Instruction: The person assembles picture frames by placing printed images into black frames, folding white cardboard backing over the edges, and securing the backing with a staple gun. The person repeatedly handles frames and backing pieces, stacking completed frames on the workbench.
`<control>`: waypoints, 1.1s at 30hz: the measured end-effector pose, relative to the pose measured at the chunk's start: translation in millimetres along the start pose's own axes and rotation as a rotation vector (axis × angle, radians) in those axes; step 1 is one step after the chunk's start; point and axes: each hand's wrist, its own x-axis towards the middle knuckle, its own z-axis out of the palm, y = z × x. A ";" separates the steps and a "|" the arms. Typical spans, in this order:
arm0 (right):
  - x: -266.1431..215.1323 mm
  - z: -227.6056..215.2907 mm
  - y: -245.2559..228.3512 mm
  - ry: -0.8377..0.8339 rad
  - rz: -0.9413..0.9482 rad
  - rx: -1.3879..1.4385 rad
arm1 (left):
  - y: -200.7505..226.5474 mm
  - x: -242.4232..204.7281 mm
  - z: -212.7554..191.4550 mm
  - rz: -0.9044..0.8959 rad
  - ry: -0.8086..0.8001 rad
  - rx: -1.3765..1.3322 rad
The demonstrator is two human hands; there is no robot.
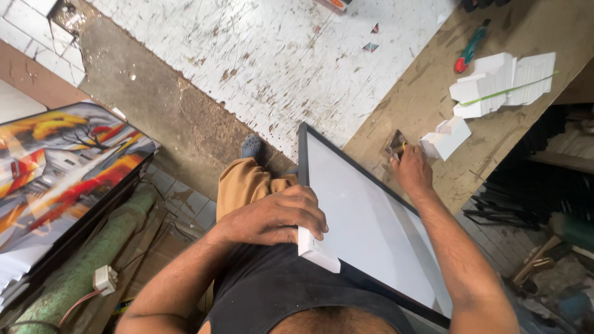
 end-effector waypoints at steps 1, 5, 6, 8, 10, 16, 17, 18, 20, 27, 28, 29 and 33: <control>1.2 -3.3 5.9 -0.011 -0.021 0.020 | 0.2 2.7 -1.2 -0.002 -0.004 0.007; -25.2 -67.1 19.8 -0.171 -0.044 0.189 | 5.2 24.5 -5.0 -0.071 0.030 0.068; -38.0 -93.3 22.8 -0.317 0.074 0.283 | 7.1 34.5 -6.5 -0.098 0.043 0.096; -69.0 -146.2 27.1 -0.434 0.142 0.567 | 11.0 55.9 -8.5 -0.127 0.097 0.154; -107.8 -188.2 25.8 -0.331 0.036 0.751 | 12.2 75.8 -9.8 -0.122 0.174 0.211; -187.9 -220.0 24.1 0.003 0.329 0.237 | -7.5 72.1 -15.0 -0.068 0.518 0.336; -189.6 -215.0 26.3 0.117 0.345 0.189 | -18.7 65.5 -15.8 -0.165 0.607 0.271; -191.1 -208.0 26.8 0.224 0.365 0.144 | -30.5 57.2 -15.7 -0.271 0.692 0.206; -185.3 -193.6 25.2 0.499 0.216 0.249 | -54.3 42.0 -13.5 -0.517 0.848 0.080; -213.9 -224.3 23.6 0.938 0.076 0.559 | -75.0 81.3 11.0 -0.797 0.583 0.092; -223.9 -237.9 27.1 1.022 0.033 0.698 | -69.2 99.1 15.4 -0.741 0.532 0.103; -233.5 -250.3 28.5 1.105 0.012 0.847 | -60.3 117.0 17.3 -0.685 0.481 0.114; -244.0 -277.9 27.8 1.351 -0.075 1.300 | -2.9 197.0 14.8 -0.195 0.425 0.069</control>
